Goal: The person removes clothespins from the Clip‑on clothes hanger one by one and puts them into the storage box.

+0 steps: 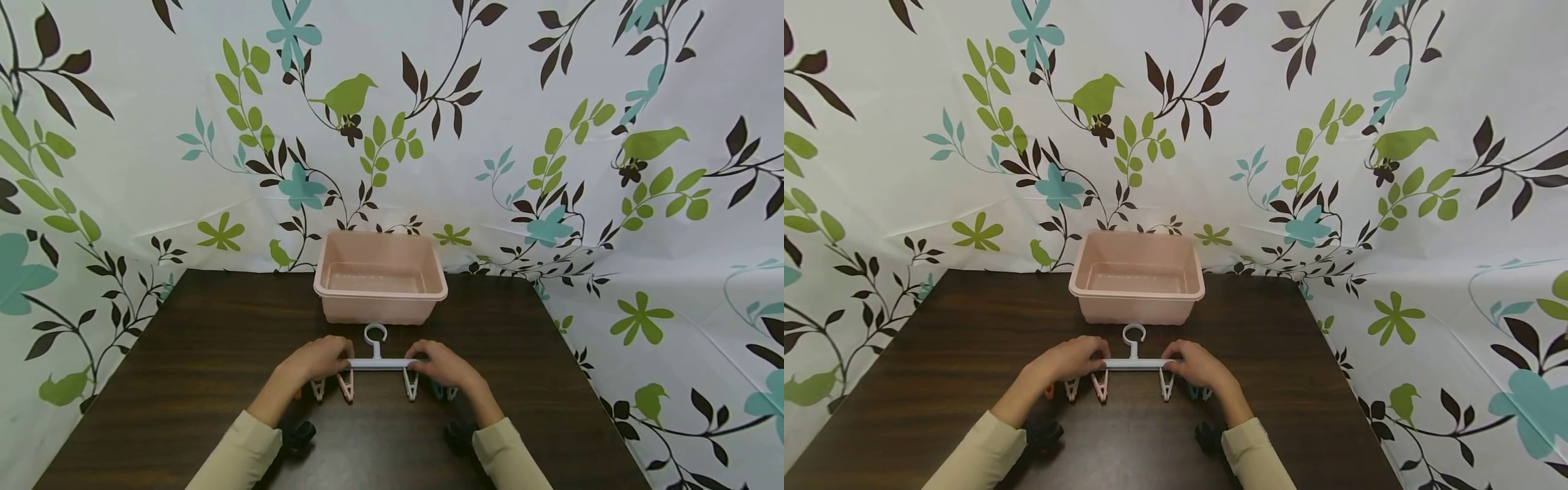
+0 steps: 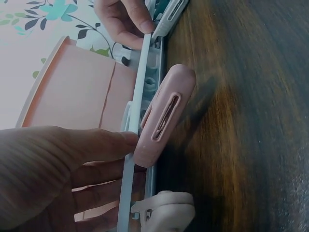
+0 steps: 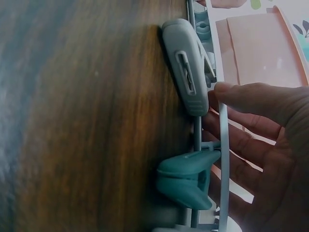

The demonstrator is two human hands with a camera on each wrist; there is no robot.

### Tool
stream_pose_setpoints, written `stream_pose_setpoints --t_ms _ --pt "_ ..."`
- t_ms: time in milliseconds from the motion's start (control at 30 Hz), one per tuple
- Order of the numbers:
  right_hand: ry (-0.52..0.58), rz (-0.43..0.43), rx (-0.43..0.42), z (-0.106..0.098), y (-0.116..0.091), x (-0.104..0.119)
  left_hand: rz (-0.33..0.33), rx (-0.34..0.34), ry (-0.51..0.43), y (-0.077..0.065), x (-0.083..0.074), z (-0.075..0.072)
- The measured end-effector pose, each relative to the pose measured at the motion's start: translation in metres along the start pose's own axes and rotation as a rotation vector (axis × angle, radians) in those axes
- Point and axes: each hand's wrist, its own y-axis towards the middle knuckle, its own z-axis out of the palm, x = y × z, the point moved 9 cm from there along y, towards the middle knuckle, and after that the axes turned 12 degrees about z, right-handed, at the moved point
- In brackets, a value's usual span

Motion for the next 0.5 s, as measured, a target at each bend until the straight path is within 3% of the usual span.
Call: stream_pose_setpoints --t_ms 200,500 --pt "-0.007 0.006 -0.001 -0.0005 -0.0016 0.0005 0.033 -0.018 0.023 0.0006 -0.0002 0.0008" --pt "0.047 -0.011 0.002 -0.0038 -0.0045 0.0031 0.043 -0.012 -0.035 -0.0037 -0.0029 -0.0019"
